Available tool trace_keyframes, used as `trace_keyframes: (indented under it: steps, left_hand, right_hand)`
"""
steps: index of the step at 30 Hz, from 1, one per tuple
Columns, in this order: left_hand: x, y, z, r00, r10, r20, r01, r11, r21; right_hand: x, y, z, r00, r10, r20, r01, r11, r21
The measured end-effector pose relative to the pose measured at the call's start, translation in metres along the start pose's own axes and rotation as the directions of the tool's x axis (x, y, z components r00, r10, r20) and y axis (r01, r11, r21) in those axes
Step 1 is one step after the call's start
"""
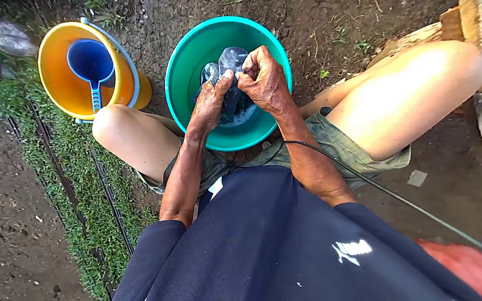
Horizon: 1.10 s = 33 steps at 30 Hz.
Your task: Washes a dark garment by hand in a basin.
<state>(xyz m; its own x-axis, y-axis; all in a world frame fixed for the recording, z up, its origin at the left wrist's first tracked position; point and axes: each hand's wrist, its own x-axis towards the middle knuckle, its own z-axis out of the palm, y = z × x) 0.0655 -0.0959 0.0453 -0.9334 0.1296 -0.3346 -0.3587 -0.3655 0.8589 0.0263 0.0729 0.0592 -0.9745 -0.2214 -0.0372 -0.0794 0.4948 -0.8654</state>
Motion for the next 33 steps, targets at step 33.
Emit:
trace_keyframes:
  steps: [33]
  left_hand:
    - [-0.0021, 0.0067, -0.0078, 1.0, -0.01, 0.01, 0.009, 0.994, 0.107]
  right_hand:
    - [0.0019, 0.0013, 0.0006, 0.998, -0.046, 0.049, 0.047, 0.998, -0.035]
